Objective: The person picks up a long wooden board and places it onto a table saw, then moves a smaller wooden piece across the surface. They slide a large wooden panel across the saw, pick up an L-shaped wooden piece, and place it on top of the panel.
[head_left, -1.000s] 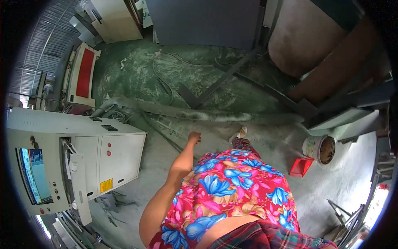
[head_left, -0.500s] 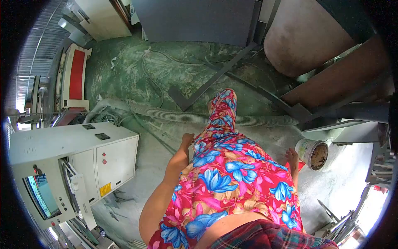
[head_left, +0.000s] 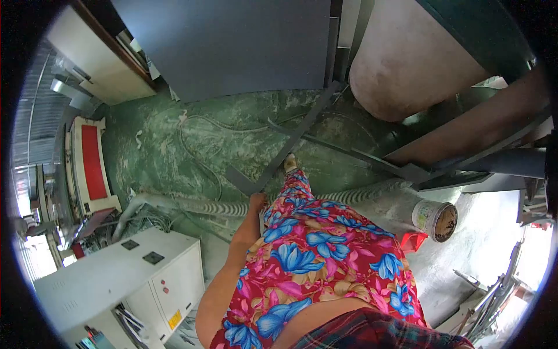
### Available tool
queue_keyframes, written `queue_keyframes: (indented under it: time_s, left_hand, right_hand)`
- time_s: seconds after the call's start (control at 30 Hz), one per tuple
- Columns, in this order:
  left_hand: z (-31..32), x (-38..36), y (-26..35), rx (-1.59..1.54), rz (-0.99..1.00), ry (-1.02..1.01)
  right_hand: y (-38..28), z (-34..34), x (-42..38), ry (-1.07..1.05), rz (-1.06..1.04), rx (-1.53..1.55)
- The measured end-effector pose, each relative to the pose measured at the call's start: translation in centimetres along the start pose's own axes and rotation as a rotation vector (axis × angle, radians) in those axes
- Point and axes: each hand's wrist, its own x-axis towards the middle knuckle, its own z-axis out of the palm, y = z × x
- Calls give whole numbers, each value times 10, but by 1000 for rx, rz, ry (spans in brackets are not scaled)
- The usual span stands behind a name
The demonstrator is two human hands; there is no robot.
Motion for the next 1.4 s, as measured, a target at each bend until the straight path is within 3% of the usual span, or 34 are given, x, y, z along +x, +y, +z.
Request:
queue_keyframes:
  time_s: [0.1,0.13,0.2,0.27,0.3,0.33,0.4,0.5,0.53,0.63,0.7,0.73,0.8,0.87,0.93,1.03,1.13,1.17,1.3,1.33,1.4]
  left_hand:
    - [-41,40,-1,747,328,115]
    - [-59,70,-9,448,269,-22]
    - [-78,107,-41,32,180,-29]
    - [-92,138,-21,-149,-11,88]
    - [-112,146,7,-217,-161,86]
    - [-131,148,37,-281,-309,87]
    - [-160,136,95,-456,-302,142]
    - [-162,141,123,-597,-276,90]
    - [-156,143,120,-629,-260,52]
    - [-146,145,106,975,406,76]
    - [-143,140,122,556,-219,-384]
    - [-118,133,83,830,162,-174]
    - [-104,122,85,838,188,-1]
    - [-90,126,58,770,128,-225]
    - [-100,113,93,840,70,-246]
    - [-85,143,66,799,173,-229]
    - [-92,142,98,727,190,-38]
    - [-98,151,116,730,26,-225]
    - [-91,163,122,788,93,-43]
    - [-104,155,145,779,77,-169]
    - [-92,181,118,714,86,-146]
  right_hand:
    - [-47,19,16,4,-77,-12]
    - [-63,20,24,6,-131,-20]
    - [-79,22,39,0,-289,-17]
    - [-119,23,53,11,-290,83]
    - [-148,23,51,30,-181,205]
    - [-155,26,55,15,-211,262]
    - [-161,33,58,-5,-301,381]
    - [-164,42,58,54,-293,262]
    - [-161,39,60,45,-261,92]
    - [-168,25,76,21,-204,-321]
    - [-162,17,90,-12,-181,-350]
    - [-162,14,98,-20,-176,-311]
    - [-156,6,112,-30,-165,-236]
    - [-155,-1,124,-35,-148,-180]
    - [-152,-6,132,-38,-128,-150]
    - [-152,-14,147,-38,-117,-121]
    - [-154,-20,157,-42,-118,-100]
    - [-152,-22,158,-42,-121,-95]
    - [-145,-29,162,-35,-155,-89]
    - [-144,-31,163,-35,-157,-86]
    - [-150,-35,162,-31,-154,-73]
